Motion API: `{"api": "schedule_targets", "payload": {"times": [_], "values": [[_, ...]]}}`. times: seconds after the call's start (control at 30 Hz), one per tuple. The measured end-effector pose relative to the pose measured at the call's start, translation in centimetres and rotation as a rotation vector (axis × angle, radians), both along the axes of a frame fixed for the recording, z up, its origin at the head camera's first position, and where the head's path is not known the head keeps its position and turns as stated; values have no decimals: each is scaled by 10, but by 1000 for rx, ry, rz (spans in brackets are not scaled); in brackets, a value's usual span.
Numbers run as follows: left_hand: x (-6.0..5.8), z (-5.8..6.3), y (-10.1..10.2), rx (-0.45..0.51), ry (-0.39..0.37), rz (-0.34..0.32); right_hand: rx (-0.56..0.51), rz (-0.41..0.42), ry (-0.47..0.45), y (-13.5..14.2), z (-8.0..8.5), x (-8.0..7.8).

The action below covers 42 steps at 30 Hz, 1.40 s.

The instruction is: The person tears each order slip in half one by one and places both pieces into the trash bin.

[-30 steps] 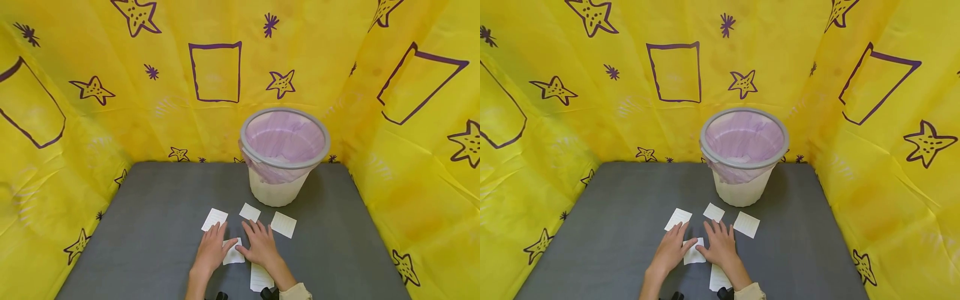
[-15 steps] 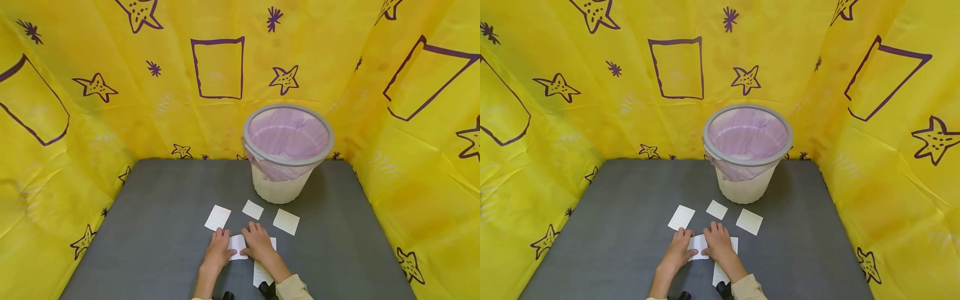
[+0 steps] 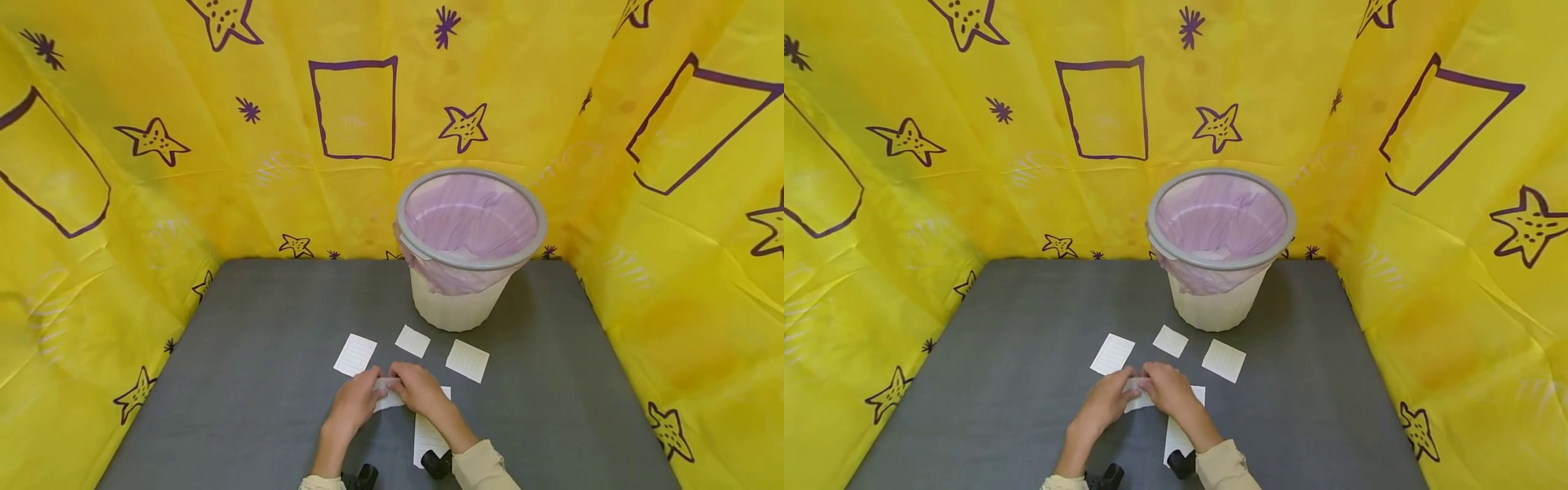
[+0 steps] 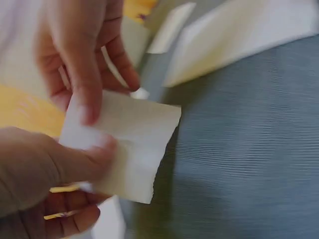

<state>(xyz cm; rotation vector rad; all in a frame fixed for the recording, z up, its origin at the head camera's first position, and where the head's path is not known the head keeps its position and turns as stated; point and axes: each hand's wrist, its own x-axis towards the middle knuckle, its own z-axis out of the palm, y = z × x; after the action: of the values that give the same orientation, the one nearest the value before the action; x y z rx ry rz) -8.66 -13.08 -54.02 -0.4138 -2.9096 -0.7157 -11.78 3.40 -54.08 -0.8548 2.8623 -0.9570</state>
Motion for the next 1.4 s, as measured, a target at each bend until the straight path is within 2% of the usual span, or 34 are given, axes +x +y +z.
{"api": "schedule_targets", "payload": {"times": [0.07, 0.17, 0.27, 0.33, 0.47, 0.57, 0.63, 0.83, 0.93, 1.1, 1.23, 1.3, 1.4], "values": [[-9, 15, 1, -7, 63, 1, -38, -9, 3, 6, 16, -9], [-23, 44, 2, -7, 143, -7, -93, 15, 65, 14, 46, -23], [-36, 75, 5, 11, 159, -34, -147, 39, 115, 21, 74, -35], [-42, 91, 7, 23, 174, -58, -177, 56, 138, 25, 90, -41], [-53, 112, 13, 28, 180, -124, -218, 98, 133, 33, 109, -49], [-58, 121, 16, 57, 128, -174, -258, 136, 76, 39, 115, -54], [-62, 126, 17, 102, 58, -207, -288, 164, 21, 43, 118, -56], [-75, 144, 15, 328, -299, -333, -361, 234, -166, 58, 132, -62], [-79, 156, 16, 417, -414, -386, -409, 238, -313, 64, 145, -61], [-83, 170, 21, 502, -488, -440, -467, 200, -547, 72, 164, -60], [-82, 181, 29, 562, -524, -445, -521, 167, -657, 79, 176, -59], [-78, 190, 33, 577, -515, -436, -567, 170, -696, 84, 183, -57], [-71, 201, 38, 566, -450, -431, -632, 185, -747, 89, 193, -51]]}}
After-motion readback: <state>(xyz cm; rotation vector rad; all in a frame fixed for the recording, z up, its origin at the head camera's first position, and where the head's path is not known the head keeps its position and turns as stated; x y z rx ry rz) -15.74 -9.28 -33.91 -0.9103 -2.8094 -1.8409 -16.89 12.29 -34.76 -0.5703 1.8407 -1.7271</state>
